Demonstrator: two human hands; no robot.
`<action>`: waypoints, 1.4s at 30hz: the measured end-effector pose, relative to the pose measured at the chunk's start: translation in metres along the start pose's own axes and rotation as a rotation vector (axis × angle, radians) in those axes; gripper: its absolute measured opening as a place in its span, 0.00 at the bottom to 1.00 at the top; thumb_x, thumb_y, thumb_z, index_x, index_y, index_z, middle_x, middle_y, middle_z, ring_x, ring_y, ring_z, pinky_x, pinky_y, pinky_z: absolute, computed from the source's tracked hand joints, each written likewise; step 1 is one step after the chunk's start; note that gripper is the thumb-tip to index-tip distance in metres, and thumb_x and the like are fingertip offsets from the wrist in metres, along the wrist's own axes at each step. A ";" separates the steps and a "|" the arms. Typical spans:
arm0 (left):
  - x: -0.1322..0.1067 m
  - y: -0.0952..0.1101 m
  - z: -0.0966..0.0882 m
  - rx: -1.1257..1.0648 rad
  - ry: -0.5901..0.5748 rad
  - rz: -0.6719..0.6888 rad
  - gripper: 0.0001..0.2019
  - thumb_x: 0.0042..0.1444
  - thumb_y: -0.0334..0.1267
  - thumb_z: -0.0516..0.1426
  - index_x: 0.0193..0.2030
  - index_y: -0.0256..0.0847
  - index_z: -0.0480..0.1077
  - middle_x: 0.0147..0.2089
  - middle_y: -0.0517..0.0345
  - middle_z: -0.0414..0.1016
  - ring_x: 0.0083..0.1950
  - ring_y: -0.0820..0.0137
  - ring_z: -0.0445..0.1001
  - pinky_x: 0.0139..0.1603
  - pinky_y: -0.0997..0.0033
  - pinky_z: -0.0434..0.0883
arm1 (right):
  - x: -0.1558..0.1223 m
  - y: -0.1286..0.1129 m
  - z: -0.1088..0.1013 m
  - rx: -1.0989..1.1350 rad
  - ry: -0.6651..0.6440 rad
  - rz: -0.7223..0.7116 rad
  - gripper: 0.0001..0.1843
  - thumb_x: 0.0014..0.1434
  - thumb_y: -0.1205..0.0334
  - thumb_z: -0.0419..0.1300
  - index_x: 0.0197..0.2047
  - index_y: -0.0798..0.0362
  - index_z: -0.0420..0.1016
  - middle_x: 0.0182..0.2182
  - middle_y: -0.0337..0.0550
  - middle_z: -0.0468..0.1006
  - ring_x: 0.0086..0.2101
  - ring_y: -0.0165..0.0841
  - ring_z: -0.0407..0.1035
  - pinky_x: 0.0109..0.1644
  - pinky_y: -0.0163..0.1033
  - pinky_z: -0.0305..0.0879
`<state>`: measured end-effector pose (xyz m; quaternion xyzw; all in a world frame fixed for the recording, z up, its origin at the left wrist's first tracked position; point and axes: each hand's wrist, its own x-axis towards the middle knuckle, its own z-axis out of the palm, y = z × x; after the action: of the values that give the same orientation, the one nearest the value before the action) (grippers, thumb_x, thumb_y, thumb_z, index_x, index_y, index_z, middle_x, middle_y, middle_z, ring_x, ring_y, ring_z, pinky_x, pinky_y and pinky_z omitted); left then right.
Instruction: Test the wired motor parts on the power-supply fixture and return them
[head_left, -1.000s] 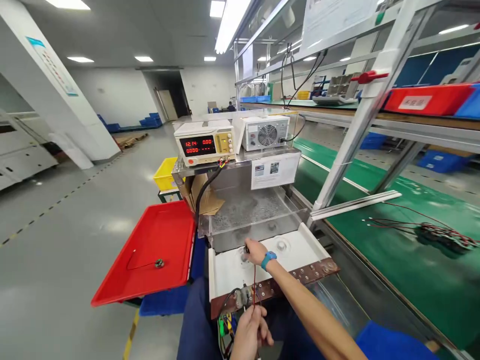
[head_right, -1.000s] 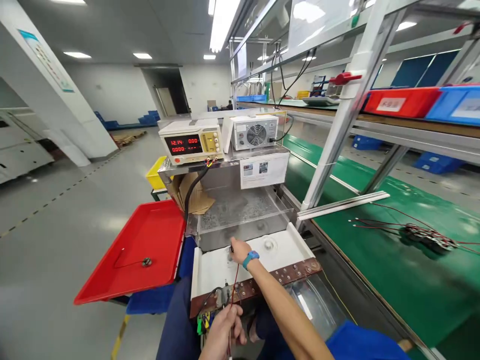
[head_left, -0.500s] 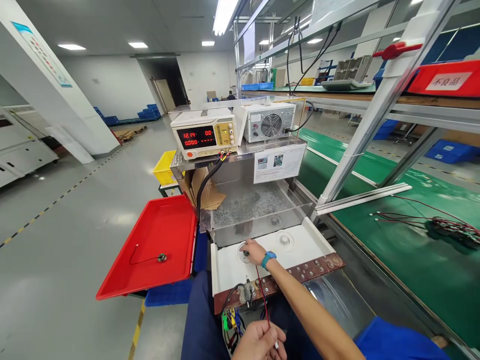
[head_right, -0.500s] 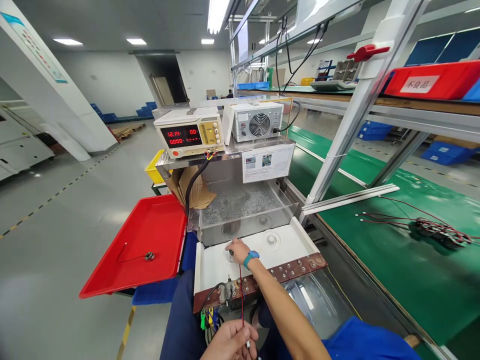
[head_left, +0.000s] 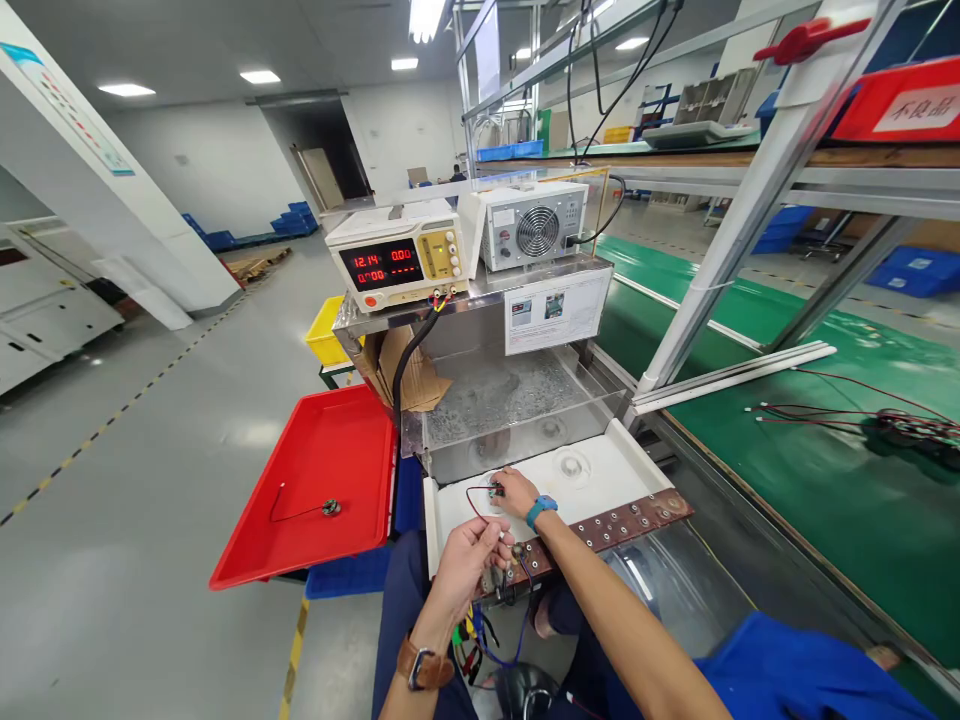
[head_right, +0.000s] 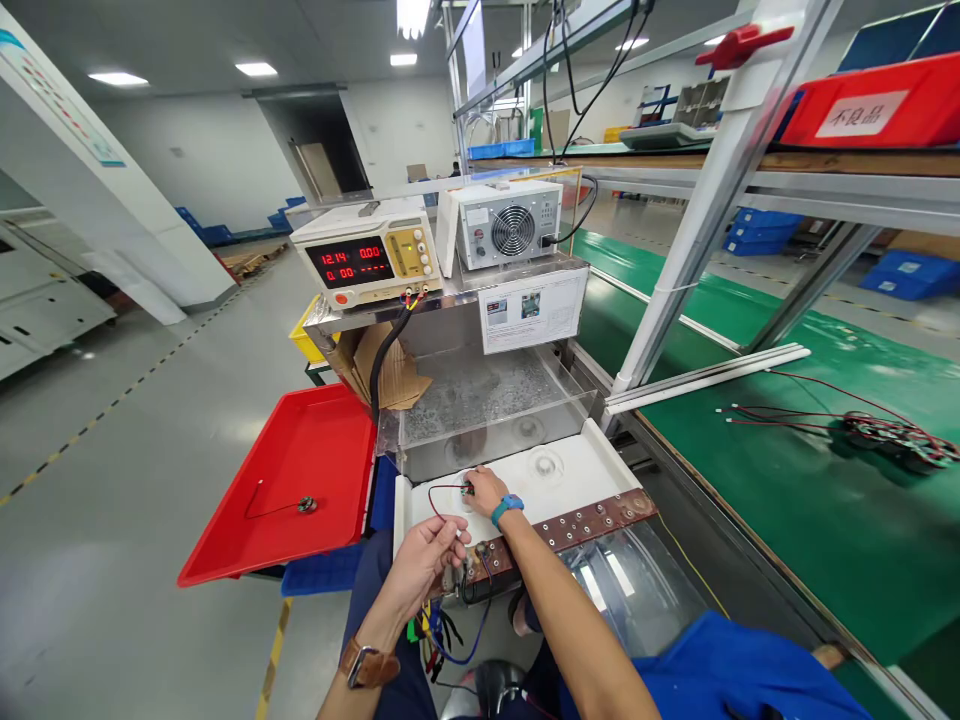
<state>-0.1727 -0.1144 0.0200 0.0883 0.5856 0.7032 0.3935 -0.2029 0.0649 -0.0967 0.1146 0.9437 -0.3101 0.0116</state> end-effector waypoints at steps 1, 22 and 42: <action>0.005 0.000 0.000 0.054 -0.005 0.016 0.28 0.42 0.60 0.67 0.36 0.33 0.75 0.30 0.53 0.77 0.26 0.74 0.71 0.28 0.74 0.69 | 0.001 -0.001 -0.001 -0.006 -0.005 0.004 0.19 0.54 0.60 0.64 0.49 0.52 0.75 0.45 0.46 0.73 0.48 0.38 0.67 0.50 0.36 0.59; 0.060 -0.061 -0.013 0.829 0.046 0.196 0.15 0.50 0.47 0.56 0.21 0.40 0.71 0.23 0.58 0.74 0.30 0.66 0.70 0.37 0.70 0.64 | 0.000 0.001 -0.005 -0.073 0.027 -0.029 0.16 0.55 0.59 0.63 0.47 0.53 0.75 0.45 0.49 0.75 0.48 0.39 0.66 0.49 0.37 0.59; 0.067 -0.070 -0.019 0.865 0.054 0.145 0.13 0.50 0.45 0.54 0.22 0.40 0.69 0.23 0.58 0.72 0.29 0.67 0.69 0.33 0.70 0.61 | -0.003 -0.006 -0.010 -0.072 0.008 -0.016 0.15 0.55 0.58 0.62 0.45 0.53 0.75 0.44 0.48 0.74 0.47 0.39 0.66 0.46 0.37 0.58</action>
<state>-0.1974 -0.0847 -0.0705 0.2672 0.8286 0.4211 0.2544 -0.2009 0.0651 -0.0848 0.1080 0.9552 -0.2755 0.0094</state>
